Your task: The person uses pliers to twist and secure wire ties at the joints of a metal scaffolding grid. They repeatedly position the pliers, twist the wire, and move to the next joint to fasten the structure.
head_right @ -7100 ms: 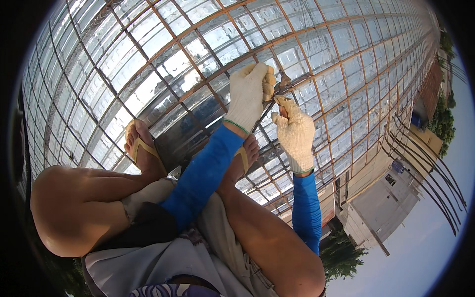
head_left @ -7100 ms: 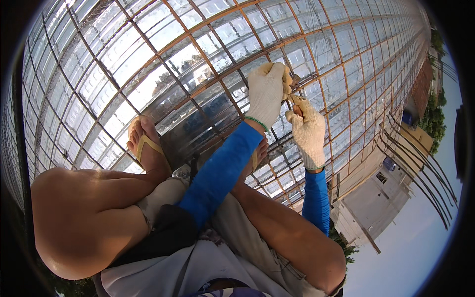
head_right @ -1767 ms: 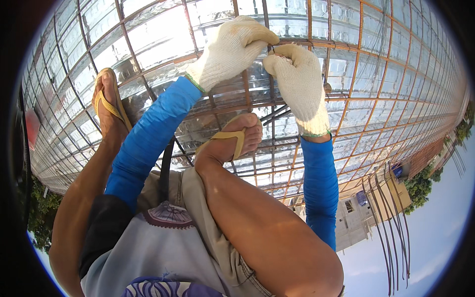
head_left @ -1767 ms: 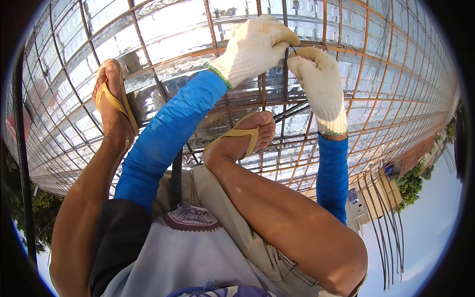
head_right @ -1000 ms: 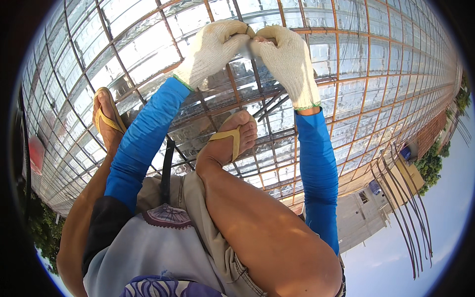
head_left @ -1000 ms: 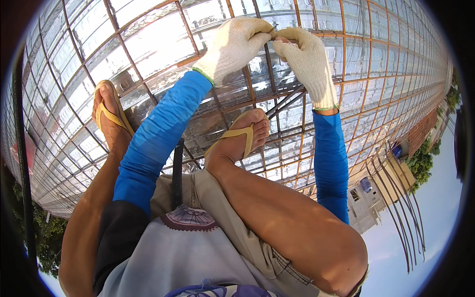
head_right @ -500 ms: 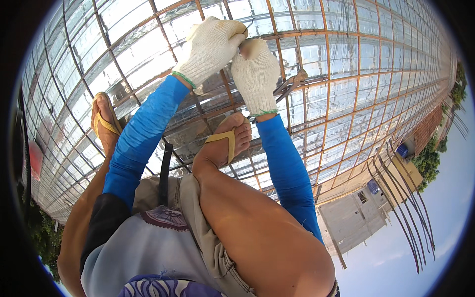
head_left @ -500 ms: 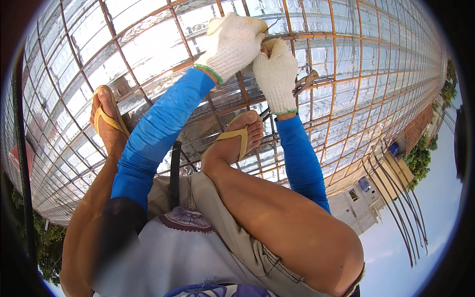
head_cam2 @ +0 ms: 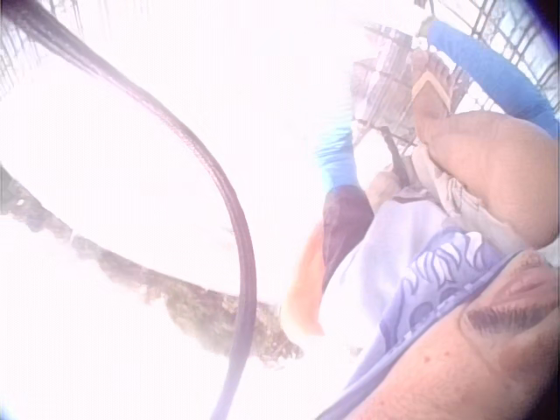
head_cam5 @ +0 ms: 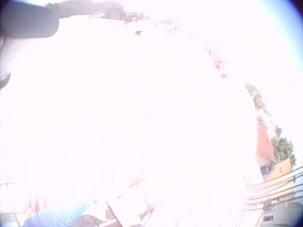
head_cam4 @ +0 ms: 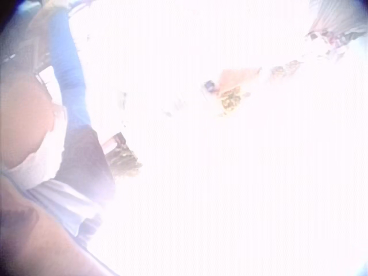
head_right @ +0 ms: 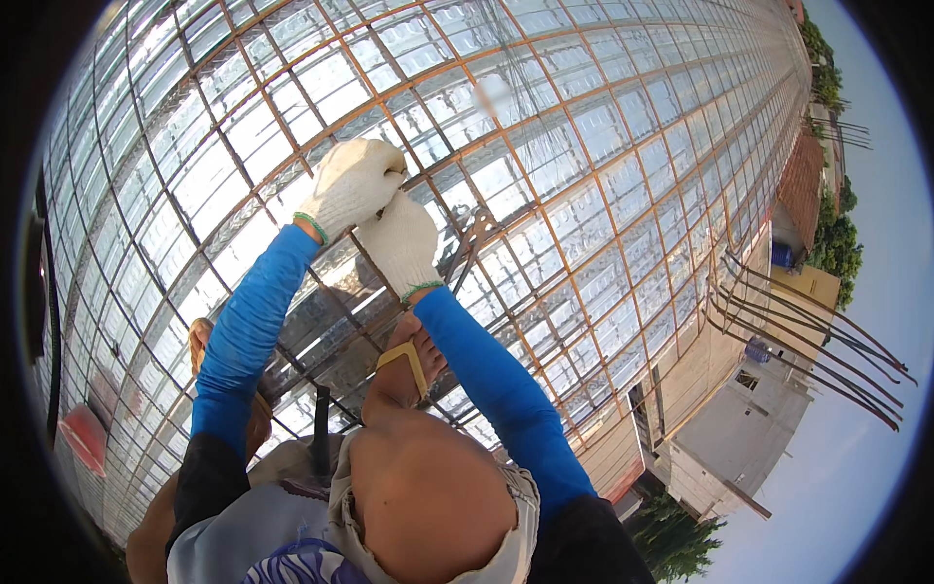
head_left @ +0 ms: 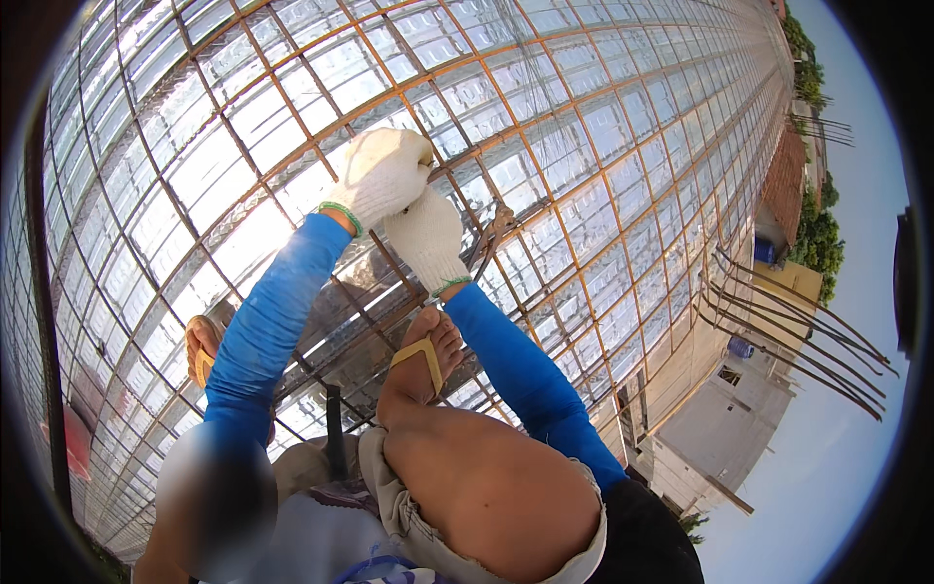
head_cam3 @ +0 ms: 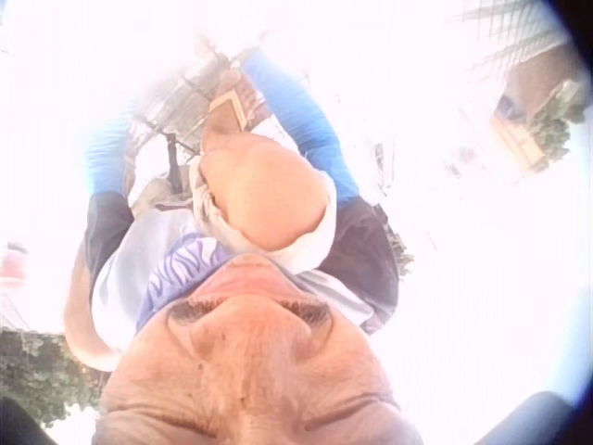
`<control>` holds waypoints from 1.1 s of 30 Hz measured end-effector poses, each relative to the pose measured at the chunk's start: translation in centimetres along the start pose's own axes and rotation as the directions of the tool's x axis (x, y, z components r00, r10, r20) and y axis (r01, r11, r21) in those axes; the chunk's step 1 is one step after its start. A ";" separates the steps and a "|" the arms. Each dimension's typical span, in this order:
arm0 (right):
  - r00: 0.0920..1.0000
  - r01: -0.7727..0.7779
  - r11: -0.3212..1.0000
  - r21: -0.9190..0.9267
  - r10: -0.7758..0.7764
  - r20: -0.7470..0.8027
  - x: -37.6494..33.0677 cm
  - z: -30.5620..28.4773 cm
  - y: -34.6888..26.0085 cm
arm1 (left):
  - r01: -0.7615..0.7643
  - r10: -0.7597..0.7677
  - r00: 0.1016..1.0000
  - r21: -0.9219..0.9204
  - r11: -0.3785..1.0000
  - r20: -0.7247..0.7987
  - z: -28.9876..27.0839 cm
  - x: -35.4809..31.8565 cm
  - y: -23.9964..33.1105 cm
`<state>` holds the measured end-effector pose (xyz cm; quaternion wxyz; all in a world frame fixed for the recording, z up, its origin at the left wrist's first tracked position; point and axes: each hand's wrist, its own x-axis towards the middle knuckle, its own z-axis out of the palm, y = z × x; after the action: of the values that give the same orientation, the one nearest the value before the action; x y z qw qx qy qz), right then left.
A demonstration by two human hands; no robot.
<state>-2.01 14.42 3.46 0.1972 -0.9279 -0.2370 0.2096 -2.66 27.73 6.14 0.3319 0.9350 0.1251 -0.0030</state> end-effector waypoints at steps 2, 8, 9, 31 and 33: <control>0.991 0.119 0.993 0.008 -0.118 -0.059 0.5 0.7 0.4 | -0.007 0.010 0.999 0.063 0.998 -0.039 0.0 -0.2 -0.3; 0.998 0.048 0.998 0.046 -0.047 -0.031 0.4 -0.7 -0.7 | -0.034 0.041 0.995 0.068 0.997 -0.094 0.3 -0.8 -0.3; 0.998 0.054 0.996 0.072 -0.052 -0.035 0.4 -0.6 -0.7 | -0.056 0.066 0.992 0.088 0.995 -0.112 0.0 -0.8 -0.1; 0.783 -0.379 0.300 0.876 0.608 0.130 -1.2 1.9 -3.2 | 0.355 -0.448 0.891 -0.723 0.593 0.071 3.8 -6.4 -3.8; 0.794 -0.430 0.261 0.865 0.565 0.224 -1.2 1.7 -2.2 | 0.346 -0.430 0.901 -0.709 0.614 0.068 3.3 -6.9 -3.6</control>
<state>-4.56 16.04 3.39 0.5885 -0.7197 0.2262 0.2907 -9.94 26.75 1.95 0.6474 0.6848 0.3336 0.0242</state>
